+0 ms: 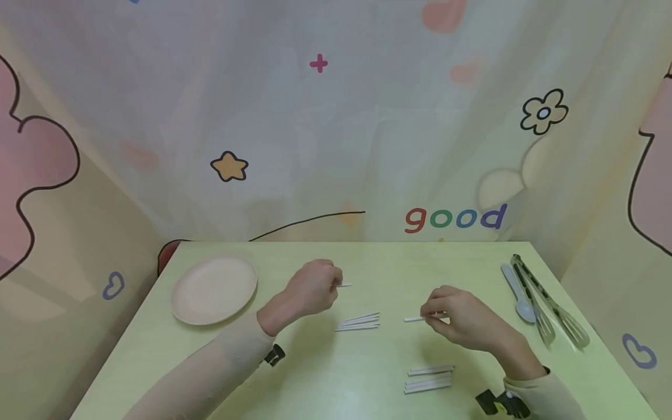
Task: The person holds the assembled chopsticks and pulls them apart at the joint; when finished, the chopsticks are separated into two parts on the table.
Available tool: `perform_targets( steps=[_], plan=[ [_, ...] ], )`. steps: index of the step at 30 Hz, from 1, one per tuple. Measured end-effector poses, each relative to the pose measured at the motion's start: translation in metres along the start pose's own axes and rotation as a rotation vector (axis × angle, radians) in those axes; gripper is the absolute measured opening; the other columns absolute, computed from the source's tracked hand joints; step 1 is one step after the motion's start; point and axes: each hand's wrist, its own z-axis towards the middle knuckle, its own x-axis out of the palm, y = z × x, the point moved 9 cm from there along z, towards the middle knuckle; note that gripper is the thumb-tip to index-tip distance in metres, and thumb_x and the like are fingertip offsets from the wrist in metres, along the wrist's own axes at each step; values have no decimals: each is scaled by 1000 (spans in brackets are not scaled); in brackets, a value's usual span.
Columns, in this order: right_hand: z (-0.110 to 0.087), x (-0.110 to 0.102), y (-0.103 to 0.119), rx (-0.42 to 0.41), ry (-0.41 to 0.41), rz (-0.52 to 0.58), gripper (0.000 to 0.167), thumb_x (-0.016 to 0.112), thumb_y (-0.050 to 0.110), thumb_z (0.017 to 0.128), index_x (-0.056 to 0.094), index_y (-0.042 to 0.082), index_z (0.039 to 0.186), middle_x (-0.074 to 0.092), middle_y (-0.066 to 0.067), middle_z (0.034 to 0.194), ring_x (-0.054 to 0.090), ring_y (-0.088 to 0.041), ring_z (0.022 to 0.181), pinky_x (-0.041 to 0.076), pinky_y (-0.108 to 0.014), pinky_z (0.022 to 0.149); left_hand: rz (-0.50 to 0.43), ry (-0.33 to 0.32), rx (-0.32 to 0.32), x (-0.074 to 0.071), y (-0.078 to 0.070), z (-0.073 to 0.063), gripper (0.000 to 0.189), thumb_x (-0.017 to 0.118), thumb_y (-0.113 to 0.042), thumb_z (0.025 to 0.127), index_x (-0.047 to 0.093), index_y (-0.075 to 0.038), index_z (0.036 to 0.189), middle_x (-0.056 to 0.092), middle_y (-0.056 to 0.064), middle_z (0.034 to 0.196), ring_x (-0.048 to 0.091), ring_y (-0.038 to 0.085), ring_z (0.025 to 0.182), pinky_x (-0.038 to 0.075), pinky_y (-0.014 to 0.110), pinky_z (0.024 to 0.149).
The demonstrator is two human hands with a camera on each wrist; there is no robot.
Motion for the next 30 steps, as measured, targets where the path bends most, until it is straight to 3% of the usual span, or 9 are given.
perform_targets(
  steps=[7, 15, 30],
  plan=[
    [-4, 3, 0, 30, 20, 18, 15, 72, 8, 83, 72, 23, 85, 60, 17, 84, 55, -2, 77, 50, -22, 65, 4, 9, 1, 6, 0, 0, 18, 61, 5, 78, 74, -5, 85, 67, 4, 81, 62, 16, 75, 52, 29, 66],
    [-12, 8, 2, 23, 4, 26, 17, 73, 7, 82, 72, 24, 84, 60, 18, 84, 56, -2, 76, 50, -22, 65, -22, 11, 34, 11, -6, 1, 21, 60, 6, 79, 75, -2, 90, 70, 7, 87, 67, 21, 85, 55, 34, 76],
    [-17, 22, 6, 9, 23, 70, 19, 72, 6, 82, 71, 25, 84, 60, 17, 84, 55, 0, 77, 50, -22, 65, -12, 21, 66, 16, -7, 5, 22, 59, 6, 81, 76, -3, 90, 71, 6, 86, 68, 19, 84, 55, 31, 74]
  ],
)
